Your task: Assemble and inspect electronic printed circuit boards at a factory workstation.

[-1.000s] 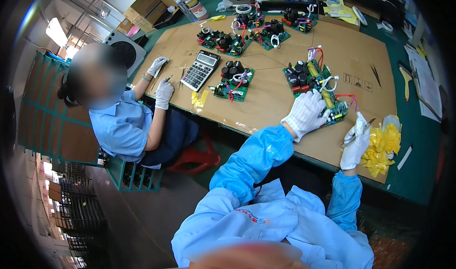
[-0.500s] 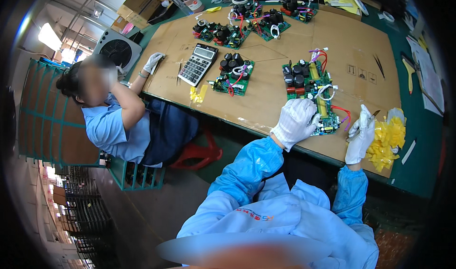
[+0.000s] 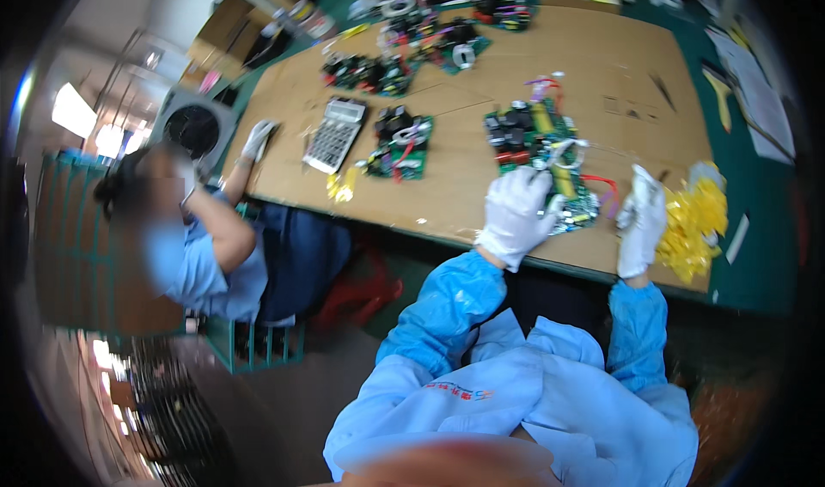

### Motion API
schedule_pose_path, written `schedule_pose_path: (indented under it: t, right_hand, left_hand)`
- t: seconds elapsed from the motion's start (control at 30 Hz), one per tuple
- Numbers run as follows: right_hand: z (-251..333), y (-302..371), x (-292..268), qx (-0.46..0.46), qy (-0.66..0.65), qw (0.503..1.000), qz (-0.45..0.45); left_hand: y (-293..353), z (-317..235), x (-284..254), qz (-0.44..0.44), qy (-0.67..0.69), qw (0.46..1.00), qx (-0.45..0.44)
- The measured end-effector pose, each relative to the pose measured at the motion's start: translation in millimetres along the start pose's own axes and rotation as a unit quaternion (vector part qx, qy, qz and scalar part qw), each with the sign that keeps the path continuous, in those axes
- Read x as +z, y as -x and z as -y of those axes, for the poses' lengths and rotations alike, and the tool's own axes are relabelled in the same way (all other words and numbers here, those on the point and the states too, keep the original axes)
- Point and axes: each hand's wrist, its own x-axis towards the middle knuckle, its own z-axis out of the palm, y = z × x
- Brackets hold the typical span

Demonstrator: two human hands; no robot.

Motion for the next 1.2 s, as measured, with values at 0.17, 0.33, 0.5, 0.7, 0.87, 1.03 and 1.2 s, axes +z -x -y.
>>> schedule_pose_path:
  t: [0.17, 0.33, 0.5, 0.7, 0.87, 1.03, 1.2]
  right_hand:
    - [-11, -5, -11, -0.004, -0.001, 1.0, 0.006]
    - [-15, -7, -8, -0.028, 0.012, 0.999, 0.017]
    - [-16, -10, -8, -0.025, 0.003, 0.999, 0.02]
    - [-17, -8, -10, -0.024, -0.015, 1.0, 0.013]
    - [-8, -1, -6, -0.015, 0.017, 1.0, 0.013]
    - [-17, -7, -11, -0.041, -0.022, 0.999, 0.015]
    - [-6, -2, -11, -0.046, -0.012, 0.998, 0.034]
  left_hand:
    - [1, -6, 5, 0.013, -0.032, 0.999, -0.001]
    - [4, -3, 8, -0.017, -0.063, 0.998, -0.009]
    - [-1, 8, 12, -0.015, -0.065, 0.997, 0.037]
    - [-6, 11, 15, -0.036, -0.036, 0.998, 0.022]
    - [-30, 15, -15, -0.157, 0.14, 0.976, -0.047]
    - [-11, 49, -56, -0.179, 0.53, 0.802, -0.212]
    - [55, 43, -29, -0.164, 0.461, 0.832, -0.263]
